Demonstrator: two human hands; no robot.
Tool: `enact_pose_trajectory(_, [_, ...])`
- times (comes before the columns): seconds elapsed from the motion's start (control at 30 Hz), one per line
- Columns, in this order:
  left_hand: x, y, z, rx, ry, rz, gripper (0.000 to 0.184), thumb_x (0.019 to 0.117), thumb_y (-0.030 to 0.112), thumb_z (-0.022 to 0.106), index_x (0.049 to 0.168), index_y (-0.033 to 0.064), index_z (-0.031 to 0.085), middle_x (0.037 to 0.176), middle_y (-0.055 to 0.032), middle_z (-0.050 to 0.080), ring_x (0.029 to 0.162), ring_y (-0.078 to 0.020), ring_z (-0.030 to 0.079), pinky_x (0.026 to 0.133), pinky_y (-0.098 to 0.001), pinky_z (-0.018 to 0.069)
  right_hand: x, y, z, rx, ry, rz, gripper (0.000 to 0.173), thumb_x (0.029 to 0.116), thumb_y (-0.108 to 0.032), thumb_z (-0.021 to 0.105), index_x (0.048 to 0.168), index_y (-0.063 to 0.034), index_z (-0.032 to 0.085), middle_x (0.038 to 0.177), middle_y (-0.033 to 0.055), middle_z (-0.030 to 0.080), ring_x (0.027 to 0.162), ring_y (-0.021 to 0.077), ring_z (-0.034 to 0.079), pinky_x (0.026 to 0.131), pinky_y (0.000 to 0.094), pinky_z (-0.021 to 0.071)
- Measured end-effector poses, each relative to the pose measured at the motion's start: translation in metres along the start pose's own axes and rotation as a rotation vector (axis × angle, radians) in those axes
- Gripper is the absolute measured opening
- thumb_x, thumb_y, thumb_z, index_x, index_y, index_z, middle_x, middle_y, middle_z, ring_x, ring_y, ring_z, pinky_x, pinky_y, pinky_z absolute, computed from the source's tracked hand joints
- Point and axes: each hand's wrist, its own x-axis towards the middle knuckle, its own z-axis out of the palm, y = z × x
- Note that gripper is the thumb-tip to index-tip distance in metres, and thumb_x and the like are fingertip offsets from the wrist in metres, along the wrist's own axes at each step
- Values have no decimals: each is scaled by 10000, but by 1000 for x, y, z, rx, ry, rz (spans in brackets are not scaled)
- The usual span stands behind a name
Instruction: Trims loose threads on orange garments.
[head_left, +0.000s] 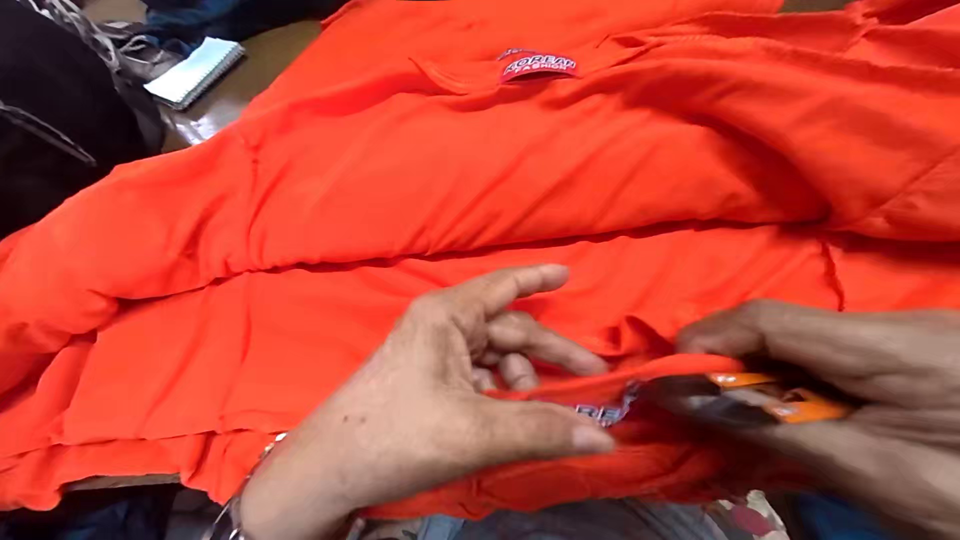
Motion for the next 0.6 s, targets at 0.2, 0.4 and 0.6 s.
enact_pose_trajectory(0.2, [-25,1,-26,336,124,28,546,843,3,712,1371,97,607,890,24,763,722,-92,715,614,-210,608,6,-4,-19,272,-29,258,145,759,-89,764,881,-156,722,700,-73,690,595,18,635,526,148,527])
enact_pose_trajectory(0.4, [-42,6,-40,263,175,66,460,902,-19,591,1358,32,609,863,-42,739,660,-115,676,572,-207,574,4,7,-16,318,-12,318,26,880,-146,678,874,-141,703,667,-52,660,527,24,582,482,161,491])
enact_pose_trajectory(0.6, [-47,8,-41,295,180,96,413,922,3,568,1332,19,613,845,-21,734,678,-113,681,584,-218,579,1,7,-11,438,99,457,148,933,-64,538,939,-103,681,635,-50,634,498,5,542,488,152,464])
